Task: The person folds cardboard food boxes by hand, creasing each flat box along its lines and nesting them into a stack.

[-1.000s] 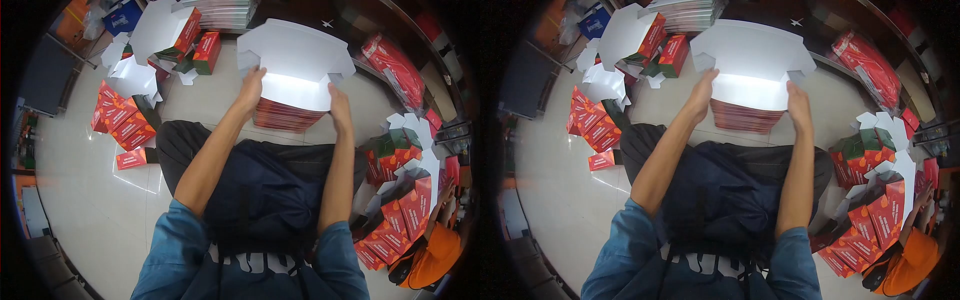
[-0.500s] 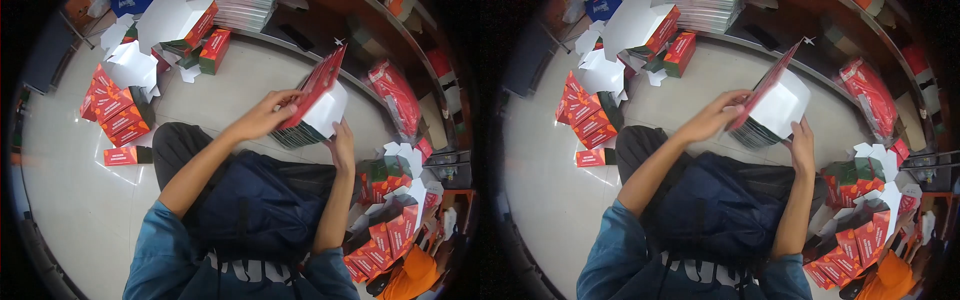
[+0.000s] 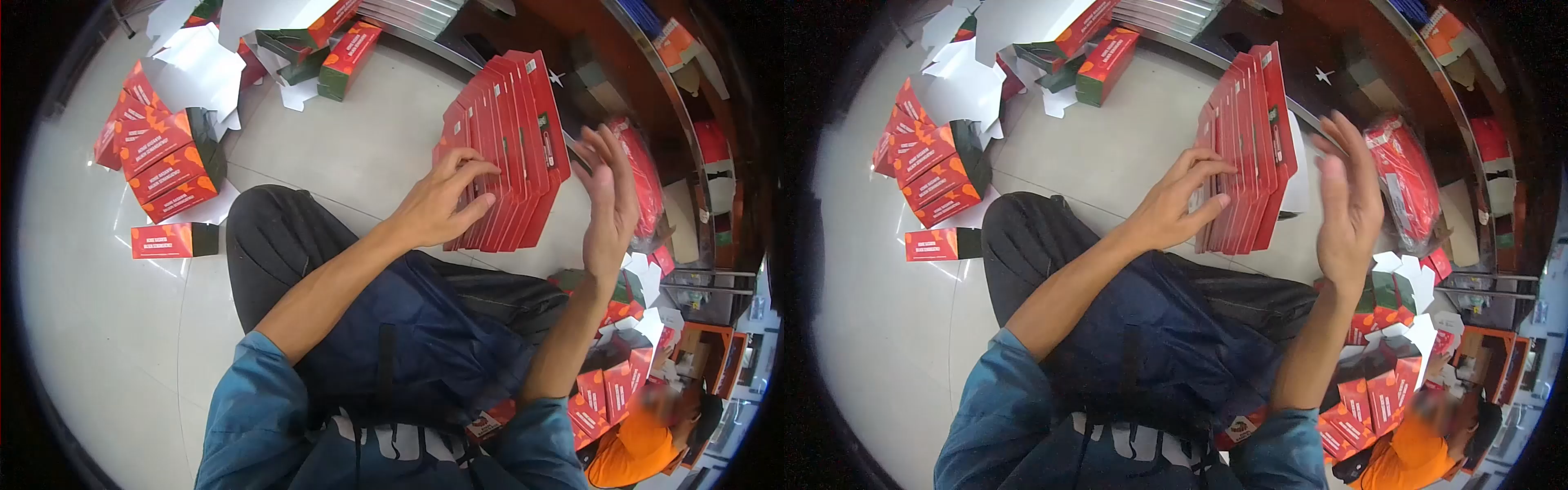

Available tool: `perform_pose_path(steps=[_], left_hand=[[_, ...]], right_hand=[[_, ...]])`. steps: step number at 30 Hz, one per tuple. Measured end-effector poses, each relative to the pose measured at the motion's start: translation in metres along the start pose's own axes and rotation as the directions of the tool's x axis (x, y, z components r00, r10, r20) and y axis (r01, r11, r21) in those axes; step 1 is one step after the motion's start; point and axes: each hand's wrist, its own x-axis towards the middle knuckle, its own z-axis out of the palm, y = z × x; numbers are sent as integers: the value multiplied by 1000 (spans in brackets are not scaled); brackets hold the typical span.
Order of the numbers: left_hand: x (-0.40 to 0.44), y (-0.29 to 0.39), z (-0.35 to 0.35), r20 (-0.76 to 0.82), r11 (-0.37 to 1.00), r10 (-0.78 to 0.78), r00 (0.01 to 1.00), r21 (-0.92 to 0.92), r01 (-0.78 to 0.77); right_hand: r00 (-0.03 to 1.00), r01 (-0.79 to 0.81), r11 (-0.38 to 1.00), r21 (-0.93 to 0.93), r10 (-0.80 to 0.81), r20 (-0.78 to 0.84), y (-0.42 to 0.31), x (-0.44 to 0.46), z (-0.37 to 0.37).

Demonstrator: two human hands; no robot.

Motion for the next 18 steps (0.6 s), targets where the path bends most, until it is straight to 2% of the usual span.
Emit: perform_pose_path(steps=[2,5,10,13,16,18], left_hand=[[-2,2,0,9,1000,-4,1000,23,3],[-6,1,-2,2,999,-16,1000,37,16],[-7,1,-5,-21,999,-35,999,25,36],[-8,-5,1,-43,1000,-5,999,14,5],[-7,-6,1,-44,1000,-7,999,8,7],[-7,-5,0,-44,1000,-9,999,25,10]], right_hand=[[985,1,999,-36,6,173,-23,10,9],[927,52,970,-239,42,372,-13,26,0],[933,-170,929,-328,259,250,3,26,-1],[938,-106,928,-356,213,275,0,23,4],[966,86,954,-286,-10,259,-3,23,13],[944,-129,972,-194,180,276,-15,21,19]])
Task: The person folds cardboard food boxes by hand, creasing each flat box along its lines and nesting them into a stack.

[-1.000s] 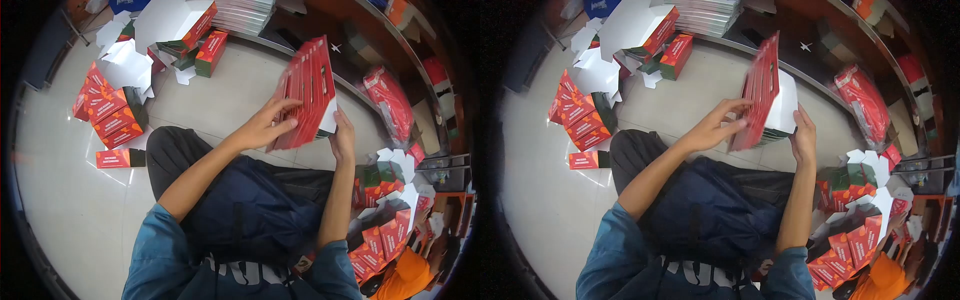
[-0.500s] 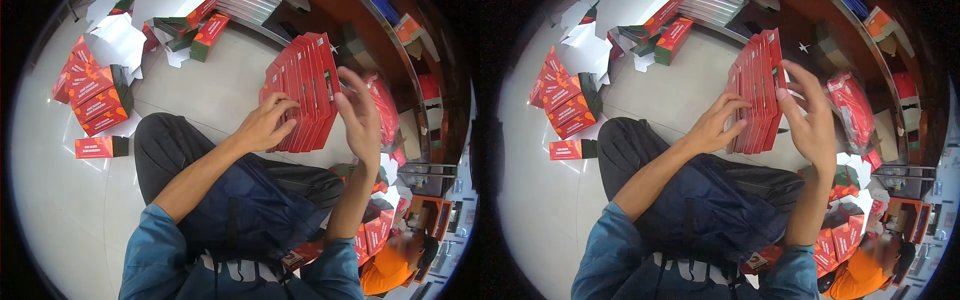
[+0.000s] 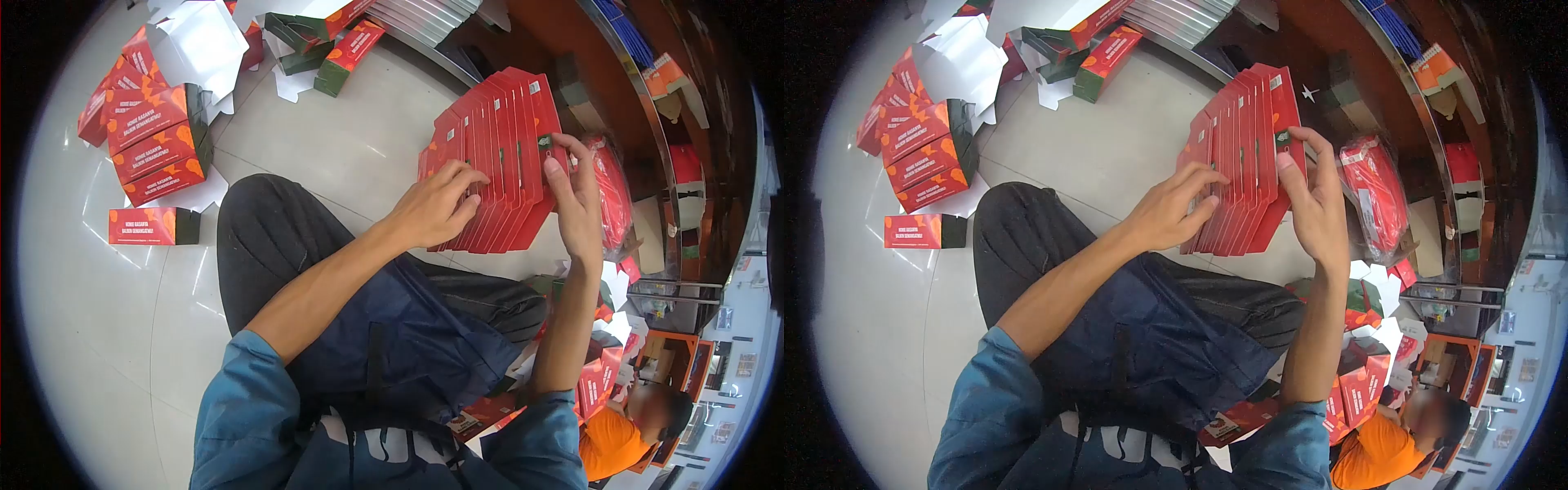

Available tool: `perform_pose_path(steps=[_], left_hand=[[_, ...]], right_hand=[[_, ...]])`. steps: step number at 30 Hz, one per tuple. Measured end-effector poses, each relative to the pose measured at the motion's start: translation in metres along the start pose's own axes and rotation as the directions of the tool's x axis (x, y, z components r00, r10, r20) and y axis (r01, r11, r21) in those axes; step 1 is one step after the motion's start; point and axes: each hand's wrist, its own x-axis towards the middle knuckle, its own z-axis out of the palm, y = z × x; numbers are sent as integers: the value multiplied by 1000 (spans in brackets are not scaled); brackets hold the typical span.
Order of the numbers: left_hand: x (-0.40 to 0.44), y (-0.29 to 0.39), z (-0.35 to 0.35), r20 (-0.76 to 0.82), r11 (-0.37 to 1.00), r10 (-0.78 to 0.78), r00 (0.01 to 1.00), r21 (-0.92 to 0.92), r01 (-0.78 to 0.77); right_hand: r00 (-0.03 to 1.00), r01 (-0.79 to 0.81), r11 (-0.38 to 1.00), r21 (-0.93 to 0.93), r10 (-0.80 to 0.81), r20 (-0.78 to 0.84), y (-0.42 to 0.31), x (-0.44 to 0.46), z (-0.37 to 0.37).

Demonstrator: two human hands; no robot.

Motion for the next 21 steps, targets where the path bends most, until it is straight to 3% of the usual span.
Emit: perform_pose_path(steps=[1,4,7,10,13,16,21], left_hand=[[0,-1,0,-12,1000,12,1000,3,-12],[0,-1,4,-27,999,33,999,5,-33],[0,0,3,-19,1000,20,1000,-4,-20],[0,-1,3,-10,1000,19,1000,-20,-19],[0,-1,3,-20,1000,30,999,-9,-30],[0,1,2,-18,1000,18,1000,-4,-18],[0,5,0,-20,1000,19,1000,9,-19]], right_hand=[[995,-96,993,73,94,34,-4,-2,1],[994,104,990,-100,-105,-10,9,-1,-2],[983,173,967,-185,-157,101,24,4,-12],[992,-102,958,-267,117,42,16,2,-10],[998,-53,946,-319,64,23,3,-2,-3],[946,268,919,-288,-308,-104,18,3,2],[994,100,888,-449,-104,15,7,-2,-1]])
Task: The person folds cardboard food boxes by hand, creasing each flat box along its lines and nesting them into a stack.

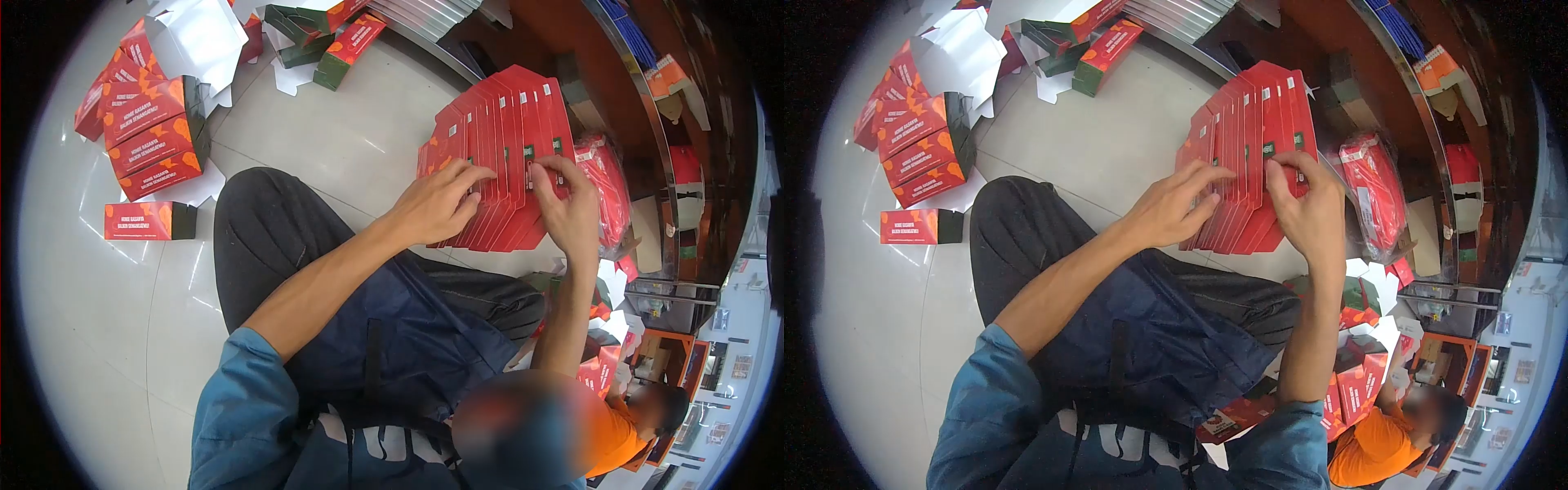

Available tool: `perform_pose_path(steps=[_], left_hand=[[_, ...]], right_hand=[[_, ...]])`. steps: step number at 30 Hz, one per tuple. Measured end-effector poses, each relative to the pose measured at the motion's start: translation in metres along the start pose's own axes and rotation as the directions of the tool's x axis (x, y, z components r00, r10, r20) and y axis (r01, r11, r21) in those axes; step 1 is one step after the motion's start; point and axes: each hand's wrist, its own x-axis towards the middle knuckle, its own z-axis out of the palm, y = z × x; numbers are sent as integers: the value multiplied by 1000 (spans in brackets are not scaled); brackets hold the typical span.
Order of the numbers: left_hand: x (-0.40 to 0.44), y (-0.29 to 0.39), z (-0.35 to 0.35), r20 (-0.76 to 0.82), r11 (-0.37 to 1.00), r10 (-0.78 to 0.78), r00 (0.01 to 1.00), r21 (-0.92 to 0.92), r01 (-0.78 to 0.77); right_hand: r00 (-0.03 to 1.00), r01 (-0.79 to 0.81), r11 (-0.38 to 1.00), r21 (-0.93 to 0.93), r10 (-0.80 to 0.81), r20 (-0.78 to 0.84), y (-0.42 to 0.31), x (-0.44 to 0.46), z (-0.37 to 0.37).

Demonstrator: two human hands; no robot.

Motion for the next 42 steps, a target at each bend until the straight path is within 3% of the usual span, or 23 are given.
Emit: perform_pose_path(steps=[7,13,16,22,25,28,31,34,37,42], left_hand=[[-1,-1,2,23,1000,5,1000,26,-6],[0,2,6,-5,985,121,993,123,-119],[1,-1,9,4,971,182,983,155,-180],[1,-6,13,-29,966,207,978,167,-200],[1,-7,12,-32,967,210,977,156,-202],[-1,-6,12,-16,968,197,980,161,-192],[-2,-6,12,-3,972,181,984,153,-178],[-2,-8,15,3,969,189,982,162,-187],[-3,-8,13,19,968,186,982,169,-187],[-1,-7,18,74,957,193,978,207,-204]], right_hand=[[1000,-20,994,-109,22,11,5,4,1],[968,115,886,-450,-202,-150,-11,-7,4],[952,151,804,-575,-275,-133,-13,-14,7],[851,56,889,-455,-281,-444,5,-34,31],[833,-61,979,-196,-58,-550,17,-45,44],[878,-113,964,-242,-18,-479,30,-53,44],[922,-76,989,129,119,-368,26,-54,35],[939,-131,979,155,173,-296,22,-52,33],[919,-93,995,24,95,-382,31,-51,40],[923,82,986,-144,-130,-362,34,-49,38]])
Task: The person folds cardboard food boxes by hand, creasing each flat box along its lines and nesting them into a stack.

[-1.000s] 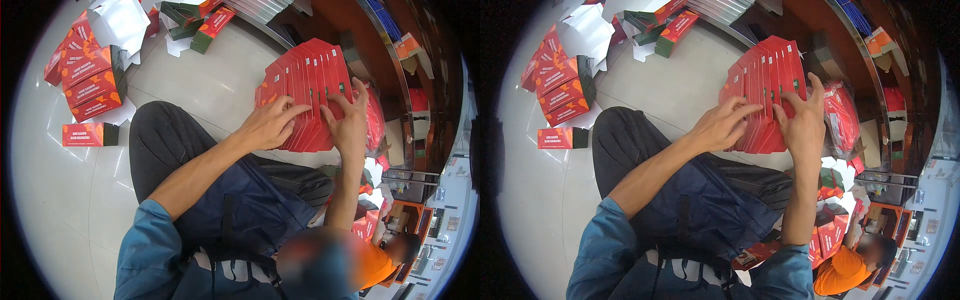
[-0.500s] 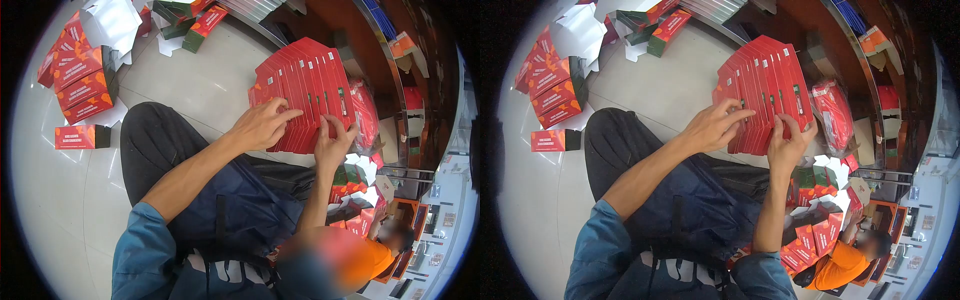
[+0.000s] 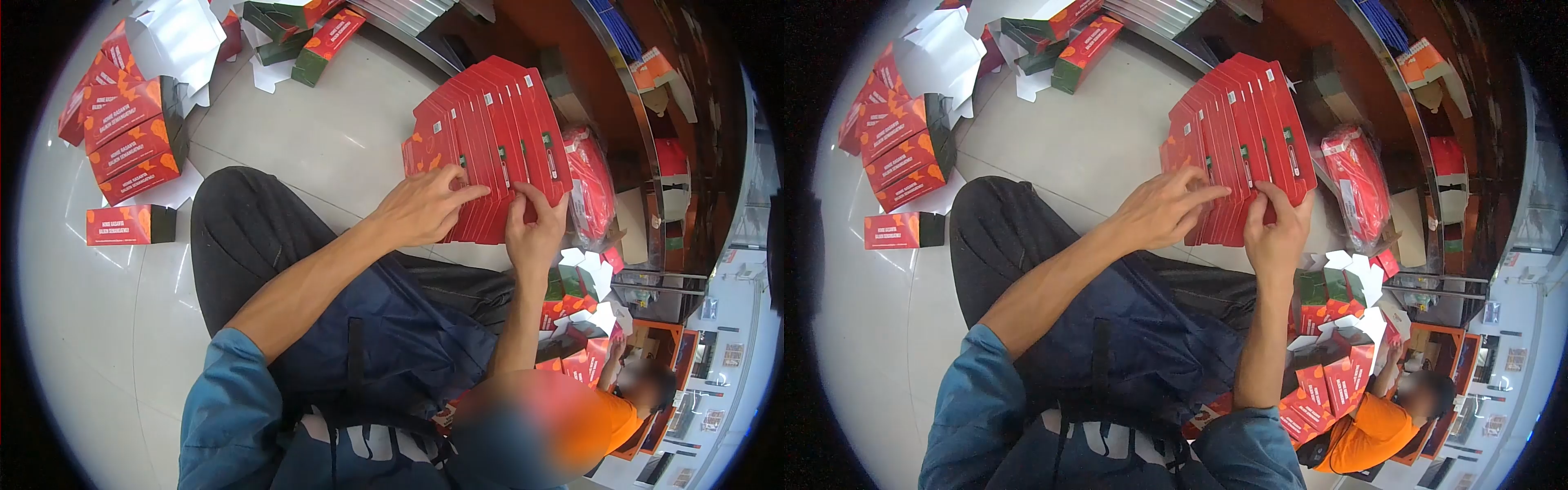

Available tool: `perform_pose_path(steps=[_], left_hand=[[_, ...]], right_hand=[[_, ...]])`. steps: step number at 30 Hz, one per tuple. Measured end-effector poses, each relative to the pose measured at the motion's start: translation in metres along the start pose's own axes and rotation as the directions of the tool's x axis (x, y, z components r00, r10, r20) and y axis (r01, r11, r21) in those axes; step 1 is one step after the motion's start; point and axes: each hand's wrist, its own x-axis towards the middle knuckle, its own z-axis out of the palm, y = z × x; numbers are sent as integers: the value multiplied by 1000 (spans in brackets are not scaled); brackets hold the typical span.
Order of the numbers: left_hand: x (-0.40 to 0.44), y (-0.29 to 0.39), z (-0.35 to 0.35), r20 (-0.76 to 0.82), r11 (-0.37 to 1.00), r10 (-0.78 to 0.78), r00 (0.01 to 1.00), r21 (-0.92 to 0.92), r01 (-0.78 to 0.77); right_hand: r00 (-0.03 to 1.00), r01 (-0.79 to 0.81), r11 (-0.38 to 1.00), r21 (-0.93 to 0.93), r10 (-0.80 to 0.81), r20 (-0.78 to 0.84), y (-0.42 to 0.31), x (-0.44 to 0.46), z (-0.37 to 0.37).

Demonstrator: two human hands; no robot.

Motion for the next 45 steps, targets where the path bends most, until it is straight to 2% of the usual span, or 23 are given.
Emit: perform_pose_path(steps=[4,10,13,16,19,22,25,28,29,30,32,33,36,39,42,45], left_hand=[[1,-1,6,-22,999,29,999,15,-29],[-1,0,5,10,1000,-14,1000,13,14],[-2,-1,7,43,999,-45,998,19,44],[-3,-5,6,76,998,-63,995,19,62],[-5,-4,7,72,998,-56,996,28,54],[-5,-5,7,63,998,-54,997,41,51],[-6,-5,6,99,996,-77,992,43,73],[-4,-5,8,140,993,-116,983,32,112],[-1,-5,10,158,990,-138,978,21,136],[3,-5,12,175,987,-159,972,12,159],[11,-4,16,163,982,-186,969,25,185],[14,-3,20,156,979,-202,967,32,199],[23,-5,31,79,987,-163,984,0,163],[22,-8,36,27,993,-64,998,106,61],[22,-9,37,45,981,30,999,190,-38],[27,-3,35,56,970,61,997,232,-72]], right_hand=[[999,39,997,-69,-37,33,-12,7,-2],[997,-72,983,-171,68,-26,-4,1,6],[977,-10,976,-216,-37,-211,-2,-4,14],[964,-103,875,-474,-29,-263,0,-16,17],[942,-158,840,-519,-29,-334,10,-26,23],[861,-313,936,-159,209,-464,33,-35,36],[711,-375,881,287,472,-521,50,-32,44],[709,-488,815,313,579,-402,70,-29,34],[832,-363,930,56,351,-430,79,-25,29],[819,-422,881,216,472,-325,78,-20,25],[768,-535,685,494,639,-54,76,-16,26],[781,-452,720,527,605,-156,74,-16,35],[772,-435,622,651,630,-85,68,-15,47],[745,-441,489,753,667,2,53,-14,46],[748,-454,478,752,663,31,46,-16,43],[770,-436,511,741,638,12,42,-18,43]])
